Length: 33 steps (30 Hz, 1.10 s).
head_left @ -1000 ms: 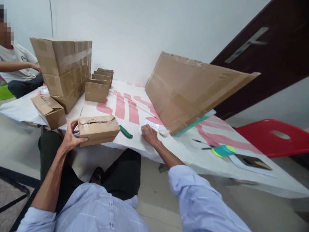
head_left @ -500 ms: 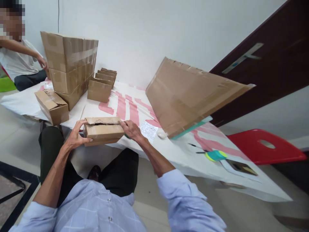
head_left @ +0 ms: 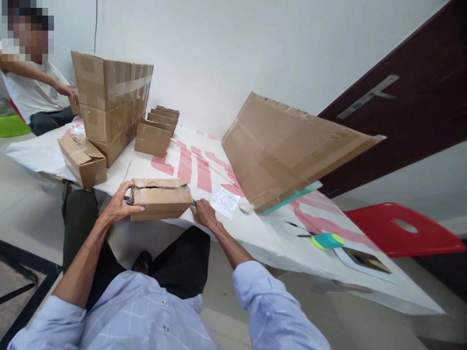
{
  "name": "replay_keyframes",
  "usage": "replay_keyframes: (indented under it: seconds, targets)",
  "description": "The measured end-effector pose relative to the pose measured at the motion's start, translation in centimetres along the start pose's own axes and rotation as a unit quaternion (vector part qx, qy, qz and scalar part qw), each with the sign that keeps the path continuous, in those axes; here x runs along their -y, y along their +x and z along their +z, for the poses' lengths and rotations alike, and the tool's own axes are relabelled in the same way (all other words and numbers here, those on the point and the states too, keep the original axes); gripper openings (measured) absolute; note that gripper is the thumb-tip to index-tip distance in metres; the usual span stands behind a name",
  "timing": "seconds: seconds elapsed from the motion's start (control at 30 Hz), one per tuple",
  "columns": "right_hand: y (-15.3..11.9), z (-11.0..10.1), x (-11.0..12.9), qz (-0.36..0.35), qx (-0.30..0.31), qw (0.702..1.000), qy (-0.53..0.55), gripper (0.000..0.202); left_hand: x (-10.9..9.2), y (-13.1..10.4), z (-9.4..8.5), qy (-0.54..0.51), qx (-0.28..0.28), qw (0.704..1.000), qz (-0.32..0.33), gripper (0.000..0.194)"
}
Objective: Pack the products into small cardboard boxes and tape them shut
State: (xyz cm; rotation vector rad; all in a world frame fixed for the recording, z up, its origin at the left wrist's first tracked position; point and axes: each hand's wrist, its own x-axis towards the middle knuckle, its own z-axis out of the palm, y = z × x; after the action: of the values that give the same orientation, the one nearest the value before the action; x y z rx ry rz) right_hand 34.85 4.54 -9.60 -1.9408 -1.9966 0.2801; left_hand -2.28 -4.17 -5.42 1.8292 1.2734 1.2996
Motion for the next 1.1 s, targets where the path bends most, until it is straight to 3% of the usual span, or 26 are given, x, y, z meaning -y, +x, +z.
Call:
replay_keyframes:
  seconds: [0.2, 0.3, 0.37, 0.53, 0.83, 0.97, 1.1]
  targets:
    - [1.7, -3.9, 1.3, 0.032, -0.108, 0.986, 0.125, 0.043, 0.7, -0.1, -0.3, -0.005, 0.018, 1.000, 0.006, 0.086]
    - [0.8, -6.9, 3.7, -0.053, -0.135, 0.942, 0.302, 0.054, 0.9, -0.1, -0.3, -0.003, 0.028, 1.000, 0.005, 0.090]
    - [-0.6, -8.6, 6.0, -0.135, -0.114, 0.914, 0.366, 0.055, 0.9, 0.0, -0.3, -0.002, 0.031, 1.000, 0.002, 0.091]
    - [-3.4, -11.3, 10.3, -0.272, -0.049, 0.905, 0.322, 0.038, 1.0, 0.0, -0.1, -0.006, 0.031, 1.000, 0.003, 0.094]
    - [-2.5, -12.4, 12.3, -0.374, -0.048, 0.908, 0.183, 0.027, 0.8, 0.1, 0.0, 0.007, 0.040, 0.999, 0.011, 0.096]
    - [-1.7, -13.5, 12.1, -0.381, -0.026, 0.920, 0.089, 0.025, 0.7, 0.0, -0.2, 0.008, 0.041, 0.999, 0.006, 0.097]
    - [-1.2, -15.6, 10.0, -0.372, -0.023, 0.928, 0.019, 0.024, 0.6, 0.2, -0.3, 0.011, 0.039, 0.999, 0.010, 0.095]
